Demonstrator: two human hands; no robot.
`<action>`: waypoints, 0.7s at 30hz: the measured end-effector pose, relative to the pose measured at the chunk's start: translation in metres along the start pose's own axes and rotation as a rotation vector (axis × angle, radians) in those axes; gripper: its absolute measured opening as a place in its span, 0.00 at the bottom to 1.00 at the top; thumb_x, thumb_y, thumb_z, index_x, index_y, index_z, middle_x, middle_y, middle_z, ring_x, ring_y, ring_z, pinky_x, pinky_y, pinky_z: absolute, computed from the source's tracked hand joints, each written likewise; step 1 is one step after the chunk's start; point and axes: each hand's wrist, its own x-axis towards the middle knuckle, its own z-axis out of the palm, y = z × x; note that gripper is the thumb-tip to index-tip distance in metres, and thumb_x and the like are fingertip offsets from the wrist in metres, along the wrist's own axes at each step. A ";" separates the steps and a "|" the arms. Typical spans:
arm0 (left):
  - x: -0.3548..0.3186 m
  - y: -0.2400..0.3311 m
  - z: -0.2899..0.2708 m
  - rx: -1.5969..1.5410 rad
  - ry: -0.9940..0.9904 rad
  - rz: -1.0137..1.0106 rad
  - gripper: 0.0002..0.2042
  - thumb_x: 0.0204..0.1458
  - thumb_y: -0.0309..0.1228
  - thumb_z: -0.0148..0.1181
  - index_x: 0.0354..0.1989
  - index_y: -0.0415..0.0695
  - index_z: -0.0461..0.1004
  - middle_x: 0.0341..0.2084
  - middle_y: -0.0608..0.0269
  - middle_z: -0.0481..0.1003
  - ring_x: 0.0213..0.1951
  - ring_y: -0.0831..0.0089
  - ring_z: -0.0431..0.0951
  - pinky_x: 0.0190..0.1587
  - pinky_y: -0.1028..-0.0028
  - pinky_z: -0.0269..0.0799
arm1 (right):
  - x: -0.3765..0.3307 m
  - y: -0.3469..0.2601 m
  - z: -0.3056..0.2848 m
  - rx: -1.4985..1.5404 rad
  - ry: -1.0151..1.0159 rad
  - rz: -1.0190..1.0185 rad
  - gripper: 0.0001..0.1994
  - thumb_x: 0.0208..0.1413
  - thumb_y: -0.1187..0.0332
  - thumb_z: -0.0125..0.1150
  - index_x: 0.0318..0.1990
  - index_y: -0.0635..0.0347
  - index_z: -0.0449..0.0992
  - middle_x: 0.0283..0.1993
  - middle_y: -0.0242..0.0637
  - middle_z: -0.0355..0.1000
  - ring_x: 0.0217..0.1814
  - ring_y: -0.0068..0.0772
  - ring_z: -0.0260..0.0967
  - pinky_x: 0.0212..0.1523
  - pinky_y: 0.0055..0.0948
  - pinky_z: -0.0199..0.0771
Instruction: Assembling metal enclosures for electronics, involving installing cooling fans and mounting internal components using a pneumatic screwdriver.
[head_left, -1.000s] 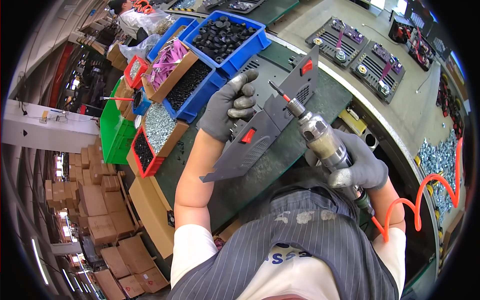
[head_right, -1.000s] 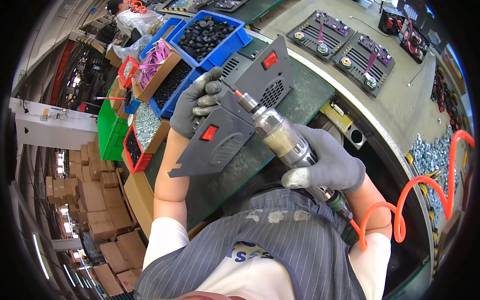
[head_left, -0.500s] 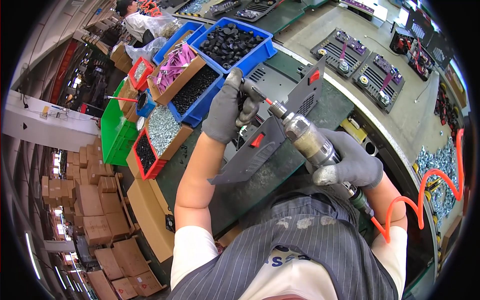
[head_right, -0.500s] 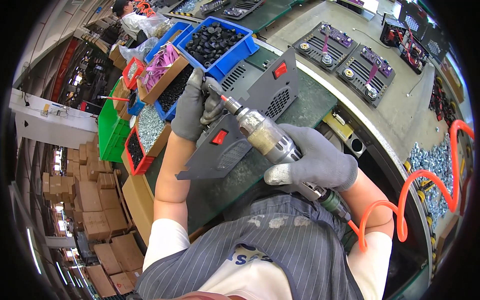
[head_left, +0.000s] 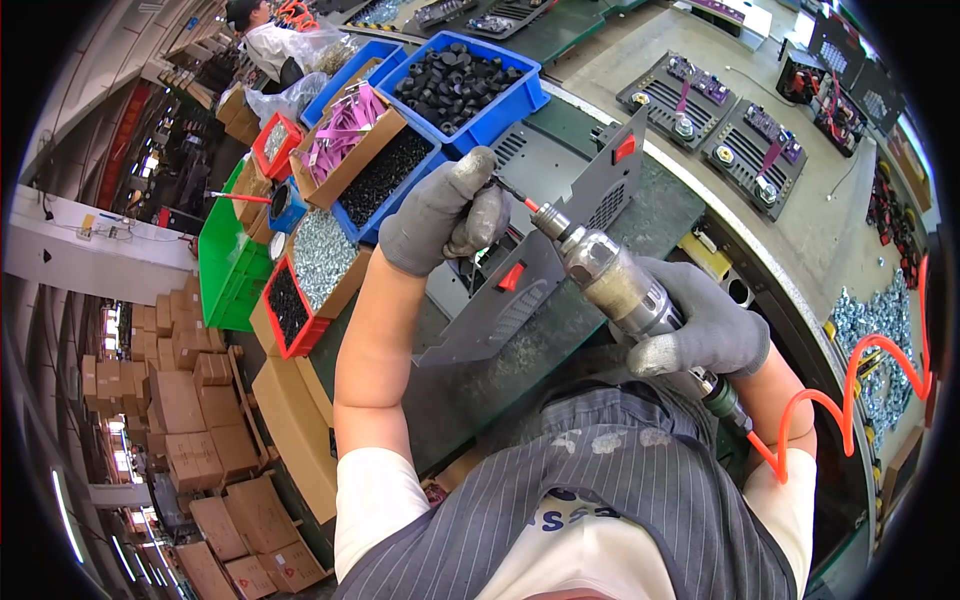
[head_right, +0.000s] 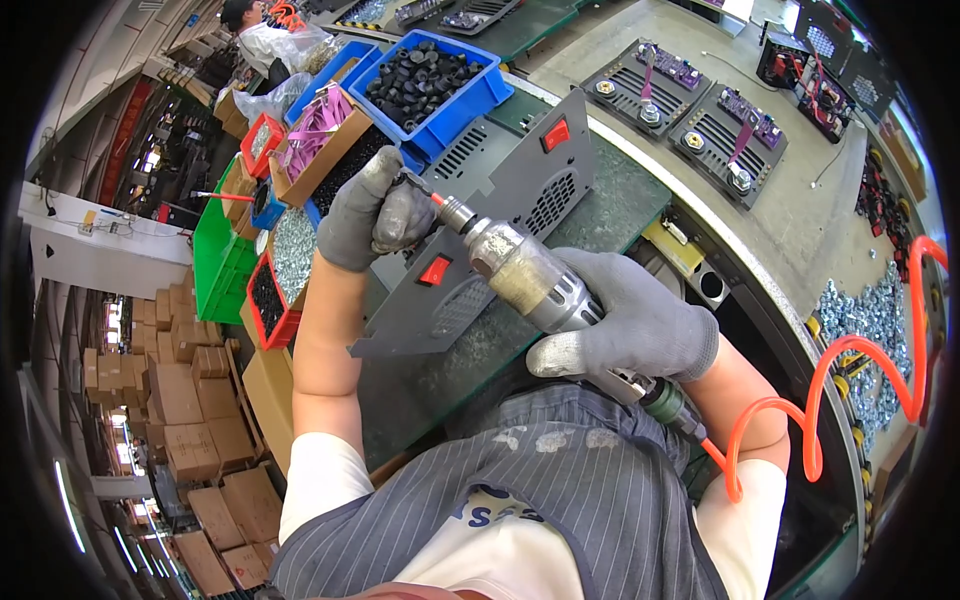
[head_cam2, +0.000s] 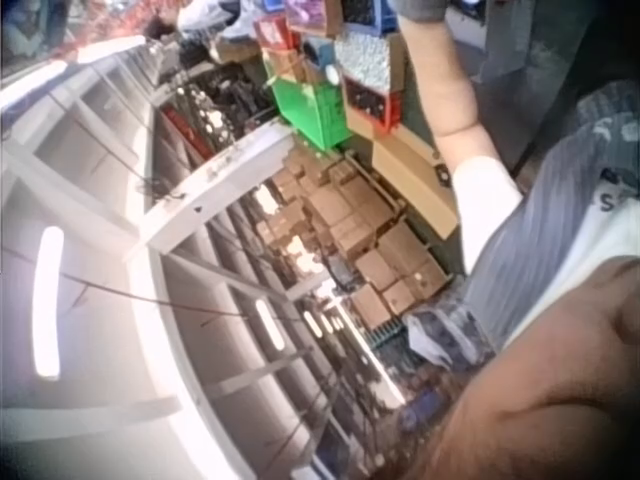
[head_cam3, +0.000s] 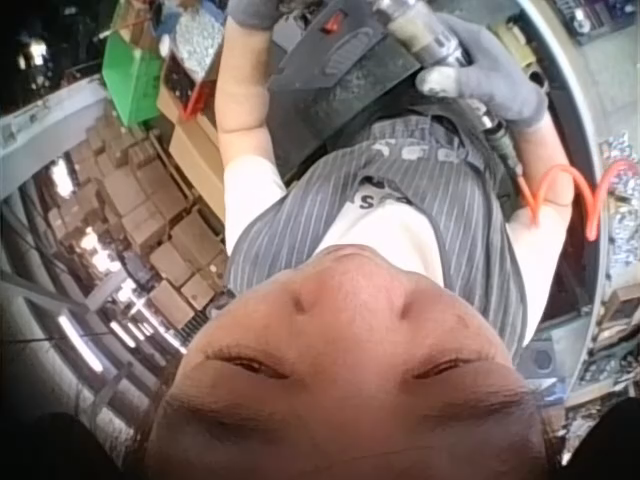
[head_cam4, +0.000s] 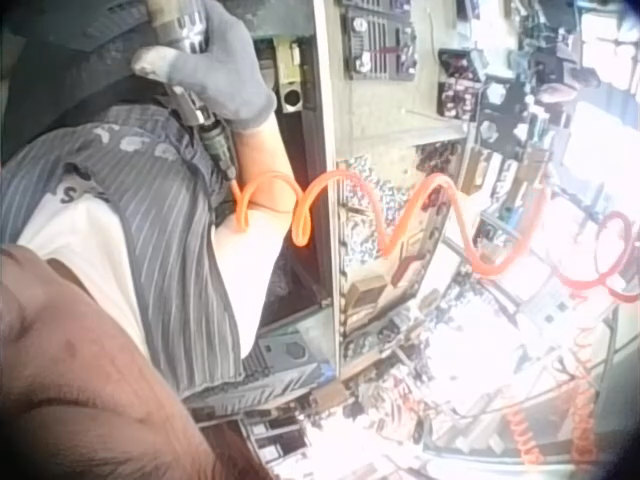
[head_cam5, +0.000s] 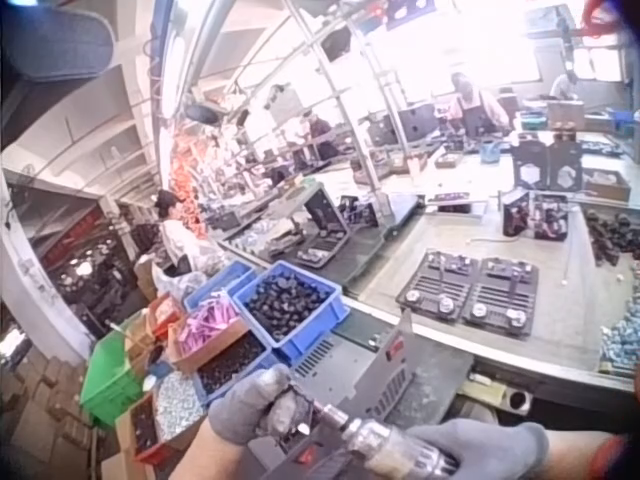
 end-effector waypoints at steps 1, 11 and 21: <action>0.000 0.001 0.001 0.048 -0.011 0.000 0.27 0.60 0.47 0.42 0.08 0.49 0.60 0.06 0.67 0.60 0.10 0.76 0.57 0.16 0.76 0.51 | -0.001 0.000 0.000 0.000 0.004 -0.002 0.34 0.33 0.56 0.73 0.48 0.67 0.69 0.38 0.32 0.68 0.40 0.24 0.62 0.44 0.26 0.63; 0.001 0.015 0.008 0.212 0.103 -0.167 0.27 0.59 0.48 0.43 0.08 0.48 0.62 0.06 0.69 0.61 0.11 0.80 0.57 0.15 0.80 0.49 | -0.005 0.007 -0.006 -0.063 -0.007 -0.029 0.34 0.33 0.54 0.73 0.46 0.66 0.69 0.36 0.33 0.68 0.38 0.24 0.63 0.41 0.27 0.64; 0.013 0.046 0.007 0.444 -0.117 -0.300 0.23 0.54 0.48 0.51 0.17 0.41 0.71 0.10 0.68 0.67 0.09 0.84 0.57 0.13 0.82 0.52 | -0.005 0.004 -0.007 -0.208 -0.008 -0.014 0.31 0.34 0.58 0.74 0.46 0.64 0.69 0.34 0.31 0.68 0.35 0.23 0.64 0.38 0.25 0.65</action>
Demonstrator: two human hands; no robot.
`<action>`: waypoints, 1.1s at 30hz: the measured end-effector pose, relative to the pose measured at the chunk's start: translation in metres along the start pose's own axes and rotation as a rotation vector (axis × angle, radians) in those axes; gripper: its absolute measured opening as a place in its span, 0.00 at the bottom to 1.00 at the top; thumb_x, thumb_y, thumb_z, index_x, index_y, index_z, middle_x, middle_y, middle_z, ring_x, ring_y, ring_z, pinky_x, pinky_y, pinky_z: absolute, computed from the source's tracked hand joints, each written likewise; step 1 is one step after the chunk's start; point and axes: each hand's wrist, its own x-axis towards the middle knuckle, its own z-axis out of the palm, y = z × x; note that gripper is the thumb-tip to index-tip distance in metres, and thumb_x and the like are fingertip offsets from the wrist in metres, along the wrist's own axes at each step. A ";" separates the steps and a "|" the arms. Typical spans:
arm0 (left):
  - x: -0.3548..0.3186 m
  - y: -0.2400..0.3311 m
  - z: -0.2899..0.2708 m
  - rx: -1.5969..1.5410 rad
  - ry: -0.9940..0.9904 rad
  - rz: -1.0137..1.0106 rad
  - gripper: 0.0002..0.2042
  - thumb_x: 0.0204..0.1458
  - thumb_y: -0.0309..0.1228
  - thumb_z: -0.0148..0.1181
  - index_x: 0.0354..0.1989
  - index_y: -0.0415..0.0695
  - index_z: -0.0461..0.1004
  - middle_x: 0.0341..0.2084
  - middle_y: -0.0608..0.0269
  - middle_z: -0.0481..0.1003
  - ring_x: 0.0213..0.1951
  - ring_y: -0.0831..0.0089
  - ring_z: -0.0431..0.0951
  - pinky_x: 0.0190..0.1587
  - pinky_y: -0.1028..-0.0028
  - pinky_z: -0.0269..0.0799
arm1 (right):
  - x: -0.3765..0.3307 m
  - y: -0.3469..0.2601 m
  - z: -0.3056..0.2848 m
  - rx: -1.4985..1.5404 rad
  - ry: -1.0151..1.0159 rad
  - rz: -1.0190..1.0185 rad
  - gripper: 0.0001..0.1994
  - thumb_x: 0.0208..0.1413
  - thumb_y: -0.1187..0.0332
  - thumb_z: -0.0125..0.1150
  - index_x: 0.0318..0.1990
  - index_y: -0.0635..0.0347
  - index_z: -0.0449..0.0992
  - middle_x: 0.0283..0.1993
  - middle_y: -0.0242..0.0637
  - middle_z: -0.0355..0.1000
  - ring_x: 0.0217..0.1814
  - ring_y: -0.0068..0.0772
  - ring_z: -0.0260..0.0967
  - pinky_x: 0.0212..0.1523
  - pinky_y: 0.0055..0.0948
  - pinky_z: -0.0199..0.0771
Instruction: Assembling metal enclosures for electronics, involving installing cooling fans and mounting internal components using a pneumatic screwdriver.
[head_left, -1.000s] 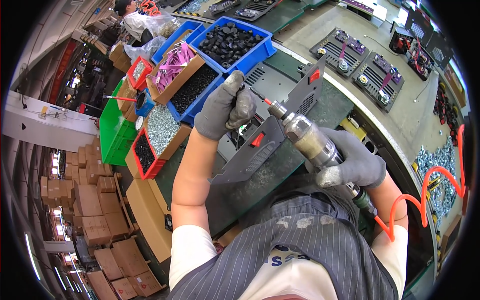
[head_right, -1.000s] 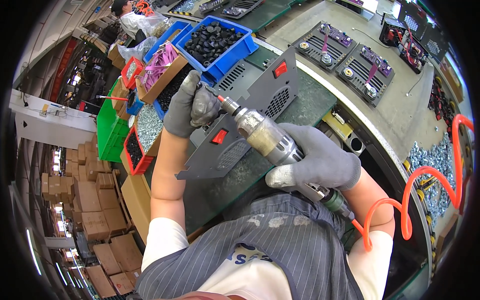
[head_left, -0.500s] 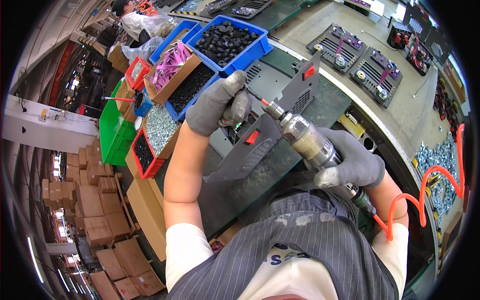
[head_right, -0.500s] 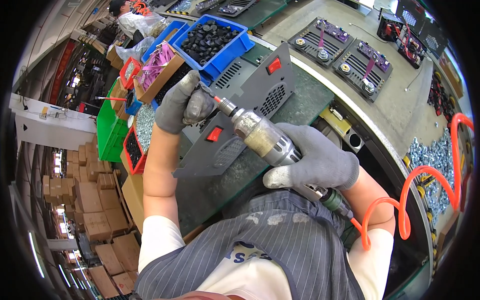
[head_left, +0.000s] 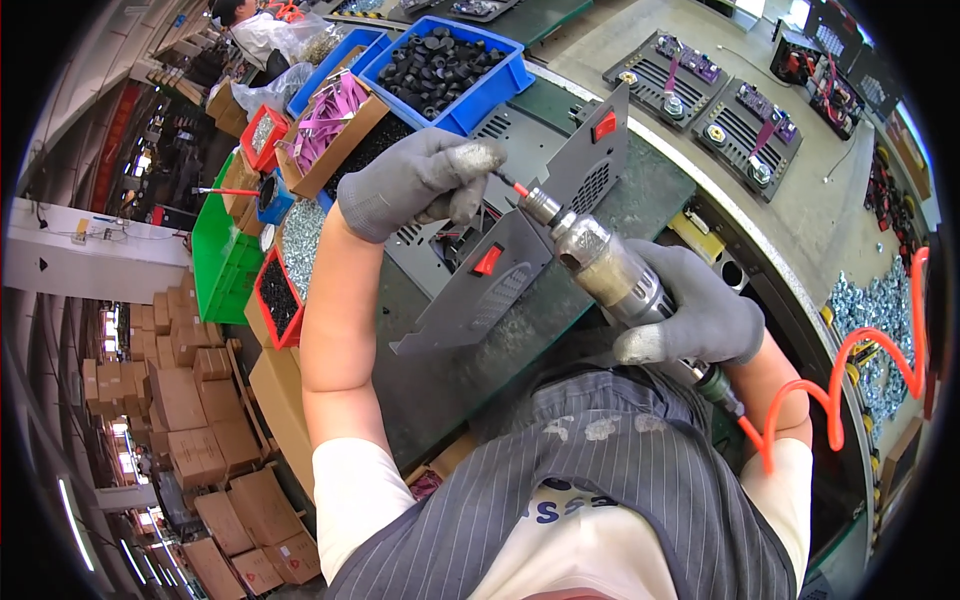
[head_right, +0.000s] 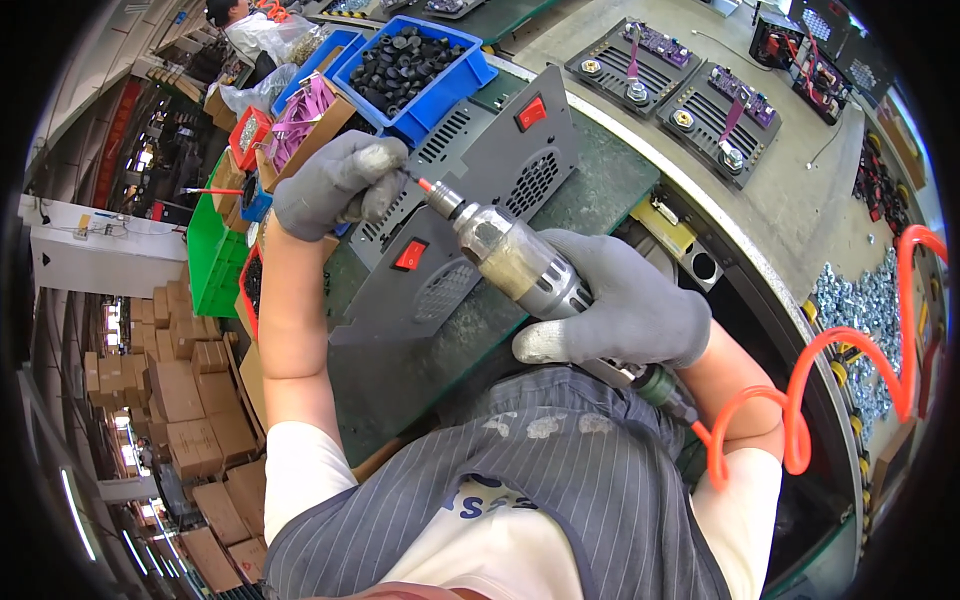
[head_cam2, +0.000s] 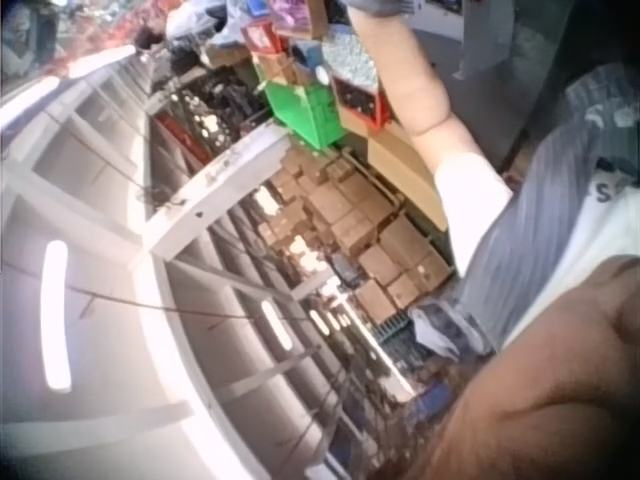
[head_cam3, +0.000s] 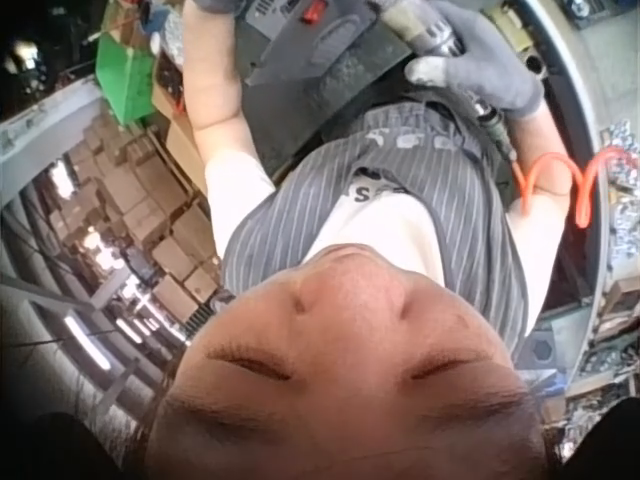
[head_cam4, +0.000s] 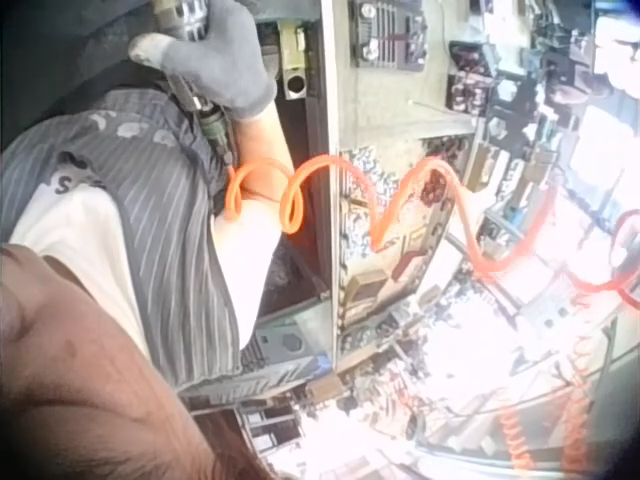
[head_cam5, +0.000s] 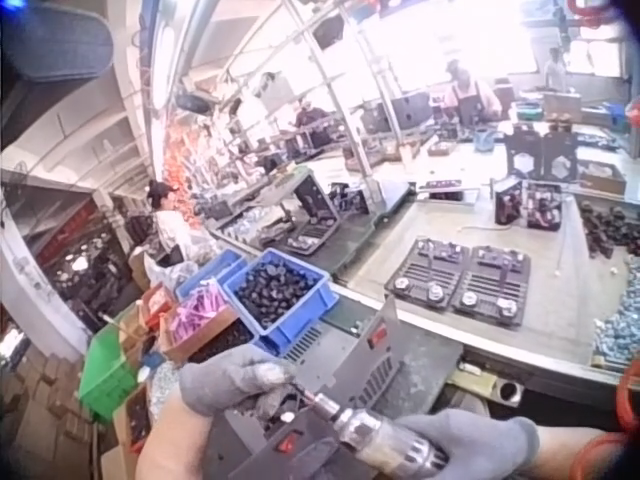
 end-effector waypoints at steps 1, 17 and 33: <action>0.002 -0.002 0.004 0.000 -0.003 0.001 0.23 0.54 0.48 0.51 0.17 0.41 0.71 0.10 0.68 0.67 0.09 0.84 0.57 0.13 0.82 0.52 | 0.001 0.002 0.004 0.120 0.038 -0.002 0.31 0.34 0.58 0.74 0.47 0.64 0.69 0.34 0.31 0.68 0.35 0.21 0.64 0.37 0.24 0.65; 0.054 -0.115 0.027 -0.351 0.287 -0.108 0.17 0.58 0.32 0.45 0.54 0.40 0.66 0.28 0.69 0.69 0.24 0.80 0.65 0.29 0.84 0.66 | -0.055 0.097 0.004 0.277 0.152 0.186 0.34 0.35 0.60 0.74 0.51 0.66 0.67 0.38 0.31 0.69 0.39 0.22 0.63 0.43 0.25 0.65; 0.068 -0.091 0.070 -0.644 0.354 -0.203 0.19 0.57 0.33 0.47 0.55 0.38 0.64 0.32 0.66 0.71 0.24 0.78 0.66 0.33 0.83 0.69 | -0.021 0.128 -0.011 0.099 0.066 0.234 0.25 0.40 0.60 0.69 0.43 0.66 0.70 0.31 0.30 0.66 0.34 0.23 0.61 0.38 0.26 0.63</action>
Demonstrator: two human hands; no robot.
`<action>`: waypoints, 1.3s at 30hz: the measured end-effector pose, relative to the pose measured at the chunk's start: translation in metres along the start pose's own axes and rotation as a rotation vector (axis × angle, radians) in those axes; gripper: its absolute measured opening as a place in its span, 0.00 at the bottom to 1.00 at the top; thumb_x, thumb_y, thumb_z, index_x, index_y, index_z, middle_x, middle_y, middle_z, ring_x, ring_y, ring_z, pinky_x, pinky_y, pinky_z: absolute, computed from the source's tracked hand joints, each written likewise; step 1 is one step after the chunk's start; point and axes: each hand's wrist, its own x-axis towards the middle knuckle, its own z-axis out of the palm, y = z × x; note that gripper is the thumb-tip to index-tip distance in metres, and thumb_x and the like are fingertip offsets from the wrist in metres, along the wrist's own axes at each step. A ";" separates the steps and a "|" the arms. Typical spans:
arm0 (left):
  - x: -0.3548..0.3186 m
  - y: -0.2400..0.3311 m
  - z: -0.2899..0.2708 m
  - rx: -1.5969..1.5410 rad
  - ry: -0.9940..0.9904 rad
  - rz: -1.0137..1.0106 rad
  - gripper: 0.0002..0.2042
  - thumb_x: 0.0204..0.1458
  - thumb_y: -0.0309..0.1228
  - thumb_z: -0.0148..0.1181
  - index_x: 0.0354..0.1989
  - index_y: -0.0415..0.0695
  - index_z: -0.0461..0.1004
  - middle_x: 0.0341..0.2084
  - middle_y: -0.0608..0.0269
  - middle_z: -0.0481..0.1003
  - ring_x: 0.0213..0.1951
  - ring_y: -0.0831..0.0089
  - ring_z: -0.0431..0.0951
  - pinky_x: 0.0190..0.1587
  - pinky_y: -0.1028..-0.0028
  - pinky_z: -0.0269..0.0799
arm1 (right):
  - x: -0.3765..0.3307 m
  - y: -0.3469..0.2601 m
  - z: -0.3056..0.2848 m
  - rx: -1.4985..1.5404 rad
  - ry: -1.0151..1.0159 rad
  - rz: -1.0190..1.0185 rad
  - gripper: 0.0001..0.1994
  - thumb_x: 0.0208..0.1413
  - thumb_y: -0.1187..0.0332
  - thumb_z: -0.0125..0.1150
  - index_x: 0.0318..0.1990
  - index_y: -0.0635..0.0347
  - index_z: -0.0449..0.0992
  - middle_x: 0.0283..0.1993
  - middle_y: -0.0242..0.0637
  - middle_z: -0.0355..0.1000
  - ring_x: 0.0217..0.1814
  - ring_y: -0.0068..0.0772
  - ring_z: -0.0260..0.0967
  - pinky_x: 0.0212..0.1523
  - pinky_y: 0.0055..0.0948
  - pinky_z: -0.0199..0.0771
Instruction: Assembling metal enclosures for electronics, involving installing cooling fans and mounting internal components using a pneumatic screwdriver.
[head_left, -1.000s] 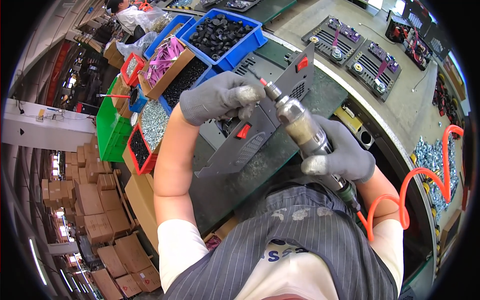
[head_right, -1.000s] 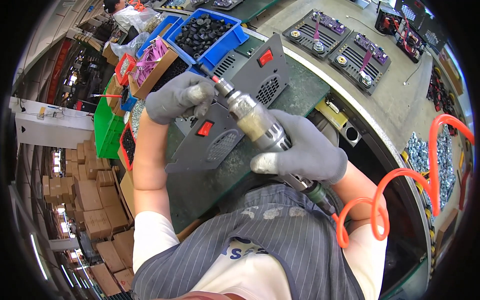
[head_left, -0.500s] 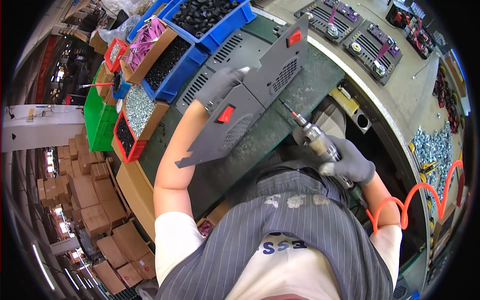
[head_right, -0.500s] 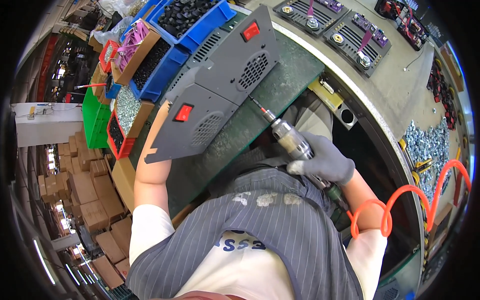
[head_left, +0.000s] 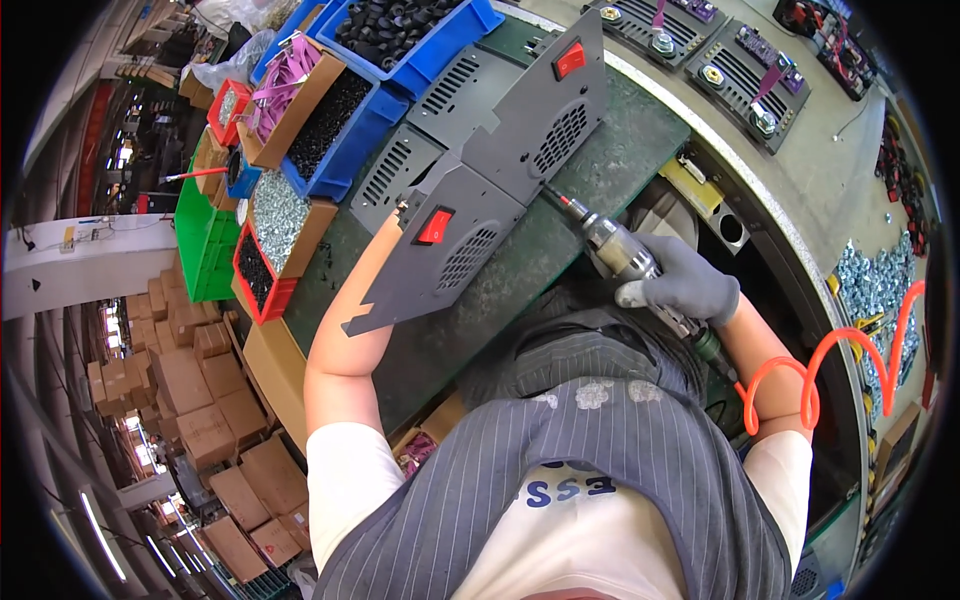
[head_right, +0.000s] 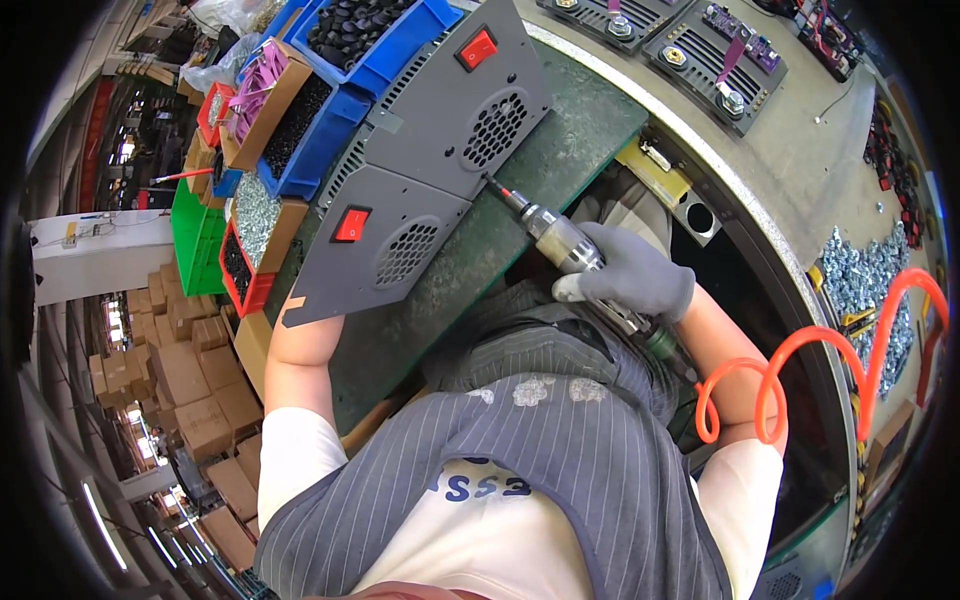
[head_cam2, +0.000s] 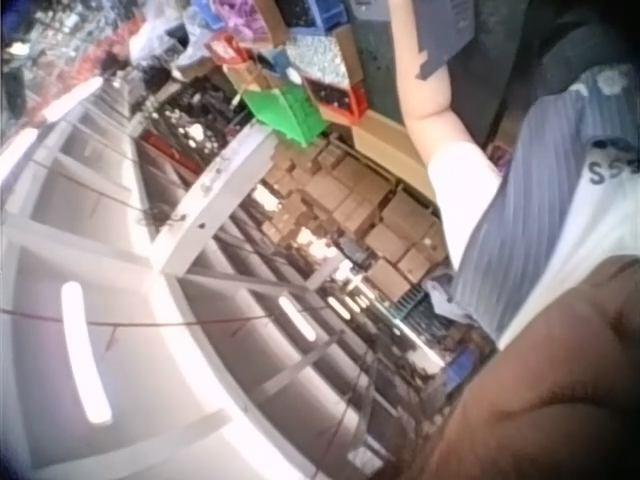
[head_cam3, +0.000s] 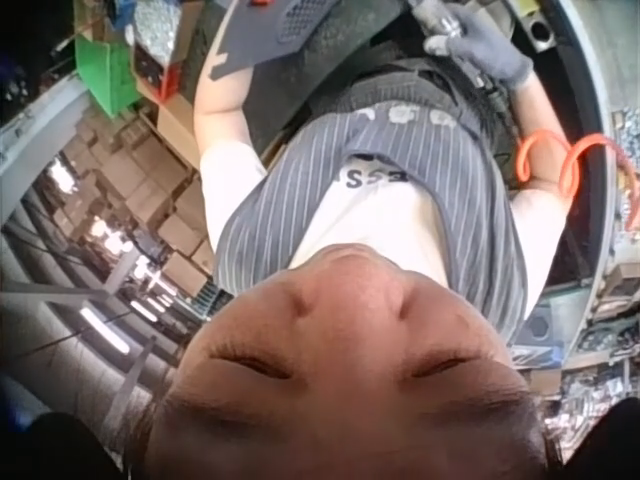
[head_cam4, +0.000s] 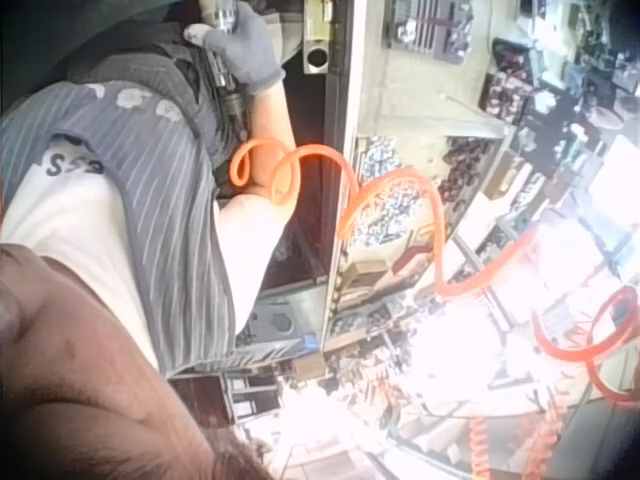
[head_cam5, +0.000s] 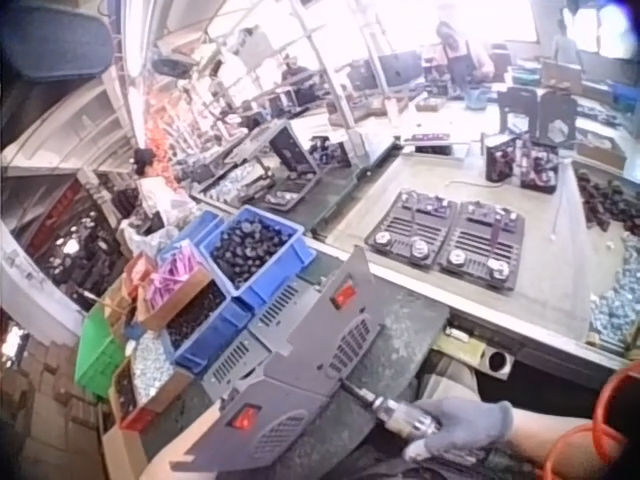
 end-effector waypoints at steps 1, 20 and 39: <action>-0.005 0.002 -0.001 -0.047 0.013 -0.006 0.19 0.57 0.33 0.47 0.55 0.38 0.64 0.32 0.66 0.72 0.24 0.78 0.66 0.33 0.83 0.69 | 0.004 0.003 0.000 0.010 -0.028 -0.023 0.24 0.40 0.60 0.69 0.41 0.66 0.70 0.31 0.31 0.67 0.35 0.23 0.62 0.38 0.26 0.63; -0.024 0.045 -0.019 -0.108 -0.061 0.357 0.19 0.58 0.46 0.49 0.30 0.39 0.69 0.12 0.72 0.59 0.15 0.86 0.57 0.14 0.85 0.51 | -0.038 -0.091 0.014 0.142 0.115 -0.152 0.38 0.28 0.52 0.74 0.48 0.65 0.69 0.38 0.30 0.68 0.38 0.23 0.63 0.42 0.24 0.64; -0.041 0.070 -0.017 -0.466 -0.342 0.288 0.14 0.58 0.28 0.46 0.50 0.34 0.64 0.33 0.61 0.68 0.24 0.85 0.62 0.17 0.90 0.56 | -0.008 -0.104 0.015 0.149 0.024 -0.261 0.40 0.28 0.52 0.73 0.50 0.66 0.66 0.31 0.40 0.74 0.33 0.27 0.72 0.37 0.23 0.70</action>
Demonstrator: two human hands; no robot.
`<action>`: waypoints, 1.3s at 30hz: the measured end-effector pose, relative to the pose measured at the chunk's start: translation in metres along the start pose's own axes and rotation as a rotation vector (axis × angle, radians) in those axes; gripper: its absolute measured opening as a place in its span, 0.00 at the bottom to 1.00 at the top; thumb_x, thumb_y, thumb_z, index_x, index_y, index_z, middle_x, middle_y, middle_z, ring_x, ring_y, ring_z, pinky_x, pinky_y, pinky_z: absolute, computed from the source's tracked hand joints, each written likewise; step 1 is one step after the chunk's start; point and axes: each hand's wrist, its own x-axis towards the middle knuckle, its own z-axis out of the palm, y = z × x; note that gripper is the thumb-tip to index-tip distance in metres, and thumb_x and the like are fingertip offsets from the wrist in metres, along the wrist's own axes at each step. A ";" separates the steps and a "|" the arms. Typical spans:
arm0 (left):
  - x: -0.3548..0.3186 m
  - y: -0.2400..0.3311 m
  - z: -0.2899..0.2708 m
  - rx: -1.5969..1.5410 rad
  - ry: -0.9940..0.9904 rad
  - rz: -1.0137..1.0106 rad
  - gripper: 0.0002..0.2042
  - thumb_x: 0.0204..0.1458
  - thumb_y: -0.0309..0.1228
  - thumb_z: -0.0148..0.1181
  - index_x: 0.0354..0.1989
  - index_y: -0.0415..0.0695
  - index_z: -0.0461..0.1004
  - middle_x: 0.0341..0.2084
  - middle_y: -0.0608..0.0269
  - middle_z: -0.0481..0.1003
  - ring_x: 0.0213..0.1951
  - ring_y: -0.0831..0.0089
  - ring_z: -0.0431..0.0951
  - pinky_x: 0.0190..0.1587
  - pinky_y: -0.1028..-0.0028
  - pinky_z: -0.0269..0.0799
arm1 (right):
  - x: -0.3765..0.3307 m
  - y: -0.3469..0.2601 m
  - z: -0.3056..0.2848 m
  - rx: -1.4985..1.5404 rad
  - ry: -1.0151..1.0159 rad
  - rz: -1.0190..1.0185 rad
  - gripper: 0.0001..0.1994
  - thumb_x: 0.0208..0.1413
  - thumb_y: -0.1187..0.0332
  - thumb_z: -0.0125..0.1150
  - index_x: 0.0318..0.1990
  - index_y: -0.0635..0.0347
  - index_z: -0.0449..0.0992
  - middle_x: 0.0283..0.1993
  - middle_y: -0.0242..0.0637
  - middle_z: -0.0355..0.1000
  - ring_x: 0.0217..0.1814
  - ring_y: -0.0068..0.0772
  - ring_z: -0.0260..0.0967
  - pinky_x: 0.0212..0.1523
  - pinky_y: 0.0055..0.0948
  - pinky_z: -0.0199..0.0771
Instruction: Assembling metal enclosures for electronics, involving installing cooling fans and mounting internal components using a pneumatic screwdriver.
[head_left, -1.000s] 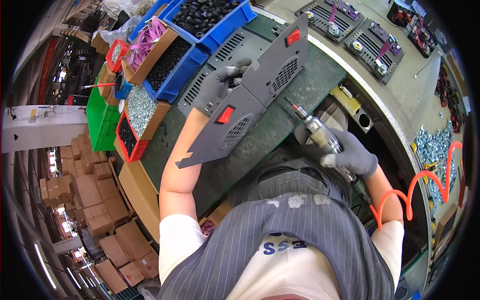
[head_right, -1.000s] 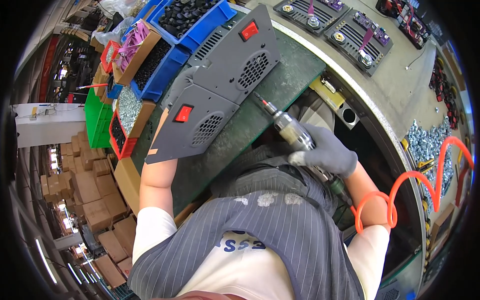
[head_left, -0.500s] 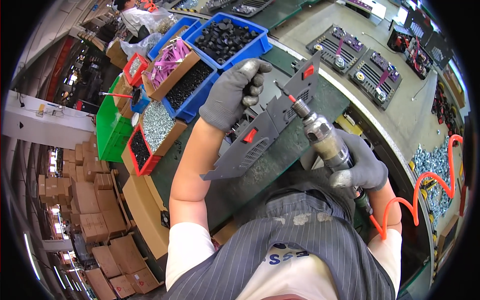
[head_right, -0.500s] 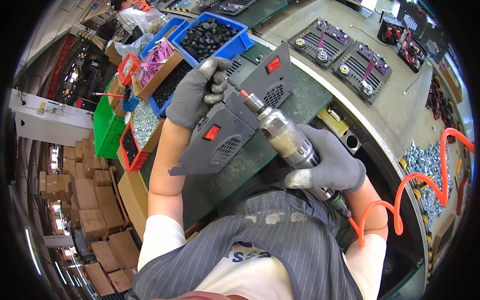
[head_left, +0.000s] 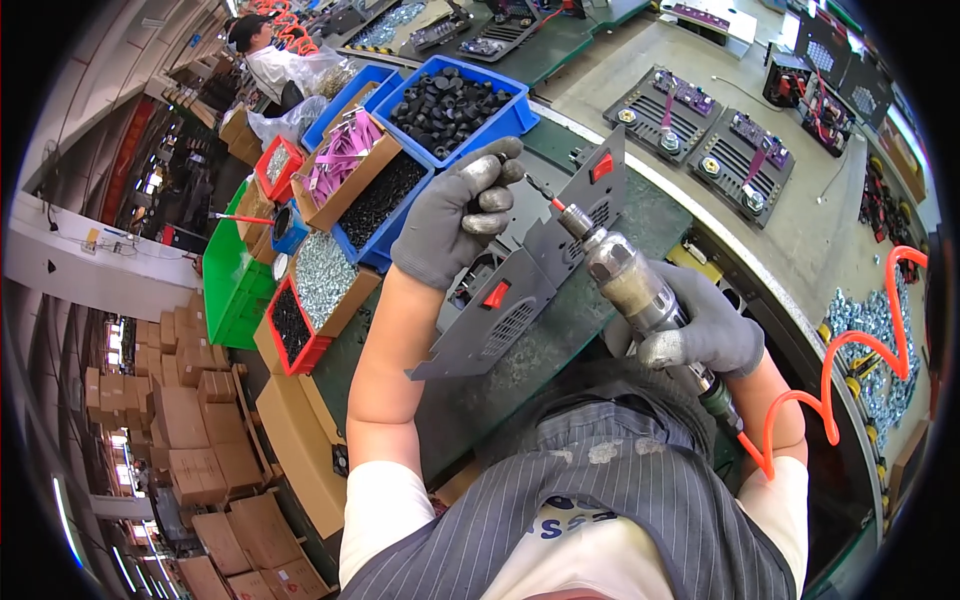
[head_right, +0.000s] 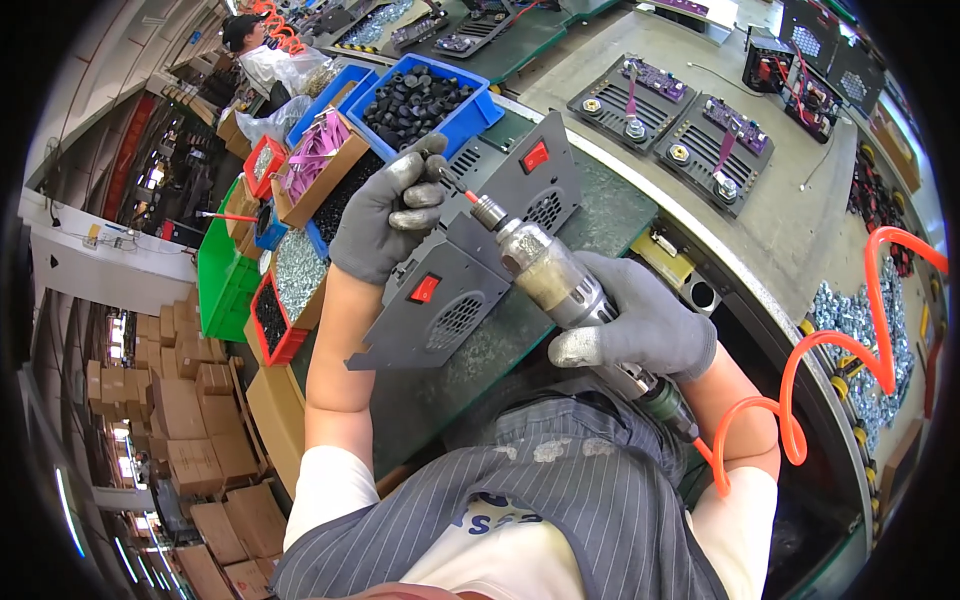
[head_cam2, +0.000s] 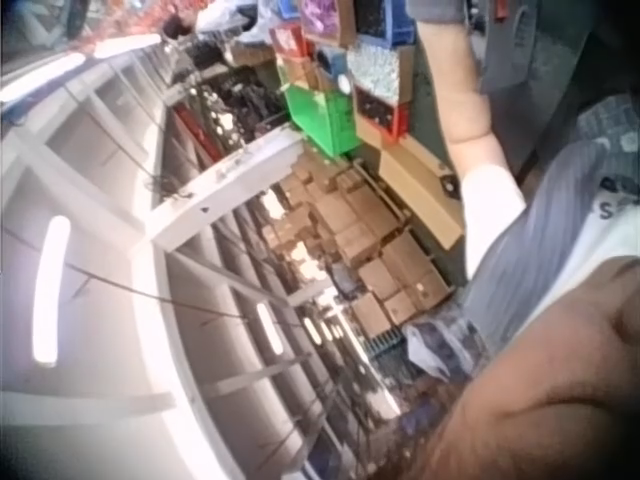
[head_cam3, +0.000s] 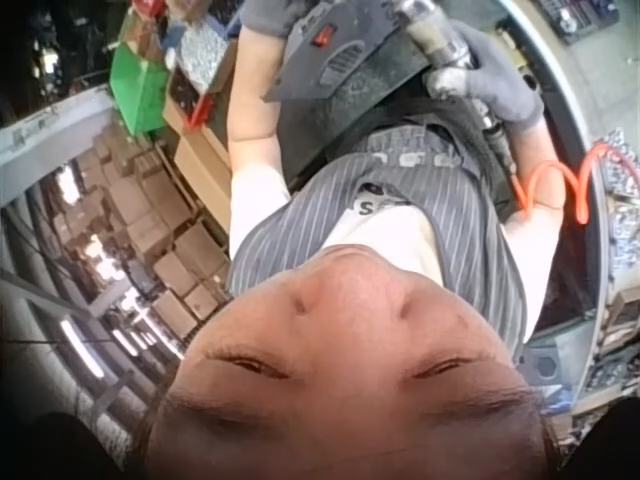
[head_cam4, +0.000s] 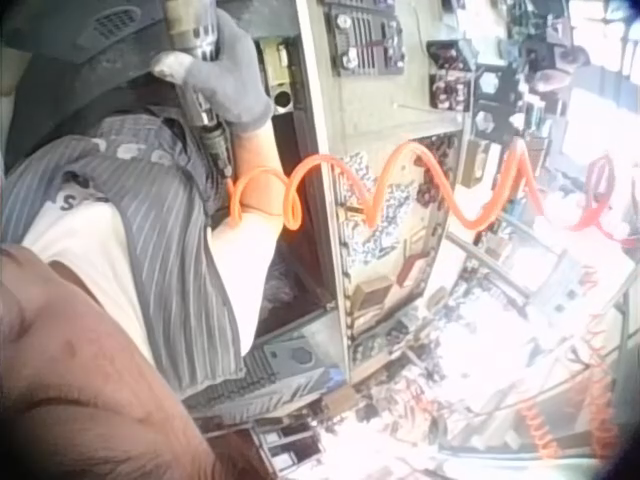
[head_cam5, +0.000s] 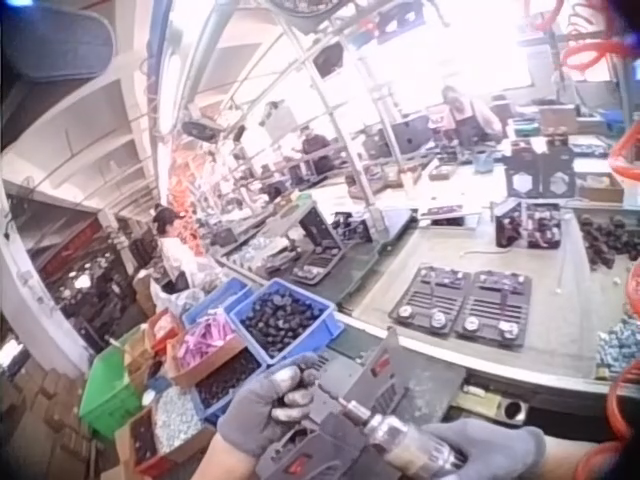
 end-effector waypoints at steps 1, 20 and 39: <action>-0.001 0.000 -0.001 0.002 0.001 -0.001 0.14 0.58 0.28 0.46 0.50 0.34 0.64 0.33 0.61 0.68 0.24 0.85 0.62 0.17 0.90 0.56 | 0.000 0.000 0.000 0.011 -0.001 -0.007 0.40 0.28 0.52 0.73 0.50 0.66 0.66 0.31 0.40 0.74 0.33 0.27 0.72 0.37 0.23 0.70; -0.006 0.005 0.020 0.661 0.056 0.077 0.13 0.54 0.38 0.56 0.37 0.40 0.74 0.21 0.69 0.69 0.18 0.88 0.62 0.18 0.88 0.54 | -0.002 -0.006 -0.007 0.080 -0.102 0.075 0.29 0.33 0.60 0.72 0.44 0.64 0.70 0.34 0.29 0.66 0.36 0.20 0.61 0.39 0.23 0.63; 0.027 -0.004 -0.005 0.770 0.184 0.042 0.27 0.57 0.51 0.45 0.48 0.35 0.70 0.16 0.76 0.55 0.16 0.87 0.53 0.16 0.83 0.48 | -0.040 0.012 -0.038 0.018 0.109 0.046 0.40 0.26 0.53 0.74 0.50 0.67 0.68 0.39 0.35 0.71 0.40 0.26 0.68 0.44 0.25 0.65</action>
